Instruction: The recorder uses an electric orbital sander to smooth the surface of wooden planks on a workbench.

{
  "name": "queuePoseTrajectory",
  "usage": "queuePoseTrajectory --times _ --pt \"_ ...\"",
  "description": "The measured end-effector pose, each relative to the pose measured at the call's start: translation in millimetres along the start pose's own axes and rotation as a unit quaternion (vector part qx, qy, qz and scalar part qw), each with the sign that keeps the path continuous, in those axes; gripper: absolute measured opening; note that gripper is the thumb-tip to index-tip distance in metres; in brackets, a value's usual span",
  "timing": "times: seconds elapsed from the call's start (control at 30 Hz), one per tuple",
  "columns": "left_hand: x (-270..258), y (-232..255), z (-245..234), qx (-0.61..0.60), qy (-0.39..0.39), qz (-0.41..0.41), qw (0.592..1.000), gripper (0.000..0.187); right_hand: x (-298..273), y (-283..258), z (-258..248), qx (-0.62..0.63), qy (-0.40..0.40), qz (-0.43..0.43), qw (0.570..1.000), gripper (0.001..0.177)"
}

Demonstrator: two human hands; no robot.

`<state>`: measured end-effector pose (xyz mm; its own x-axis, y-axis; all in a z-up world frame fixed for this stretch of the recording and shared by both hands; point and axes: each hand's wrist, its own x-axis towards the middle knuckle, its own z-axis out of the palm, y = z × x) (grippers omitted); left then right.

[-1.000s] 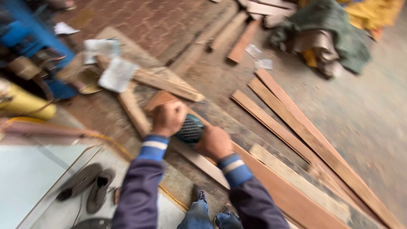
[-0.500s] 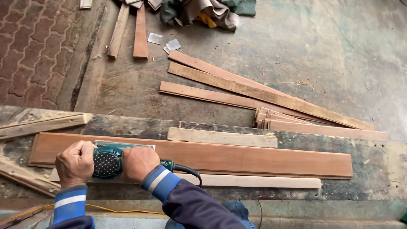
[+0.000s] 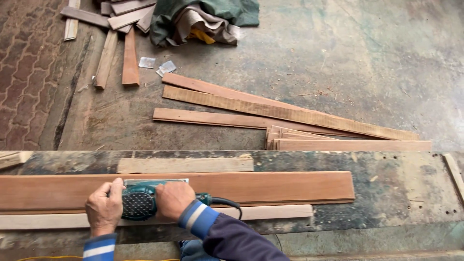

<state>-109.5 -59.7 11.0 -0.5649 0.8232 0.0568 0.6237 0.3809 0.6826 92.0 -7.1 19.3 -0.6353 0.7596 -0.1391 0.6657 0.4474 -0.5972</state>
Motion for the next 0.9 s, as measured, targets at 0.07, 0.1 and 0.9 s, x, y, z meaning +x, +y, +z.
queuePoseTrajectory --times 0.07,0.1,0.9 --pt "-20.9 25.4 32.0 -0.011 -0.022 -0.031 0.999 0.033 -31.8 41.5 -20.0 -0.004 0.006 0.002 1.0 0.017" --pt "-33.8 38.7 51.1 -0.059 -0.052 -0.044 0.996 0.032 -50.0 62.7 -37.3 -0.008 -0.027 0.015 0.999 0.021" --pt "-266.5 397.5 348.5 -0.211 -0.339 -0.035 0.916 0.031 -325.3 387.0 -318.0 -0.135 -0.167 0.252 0.944 0.058"
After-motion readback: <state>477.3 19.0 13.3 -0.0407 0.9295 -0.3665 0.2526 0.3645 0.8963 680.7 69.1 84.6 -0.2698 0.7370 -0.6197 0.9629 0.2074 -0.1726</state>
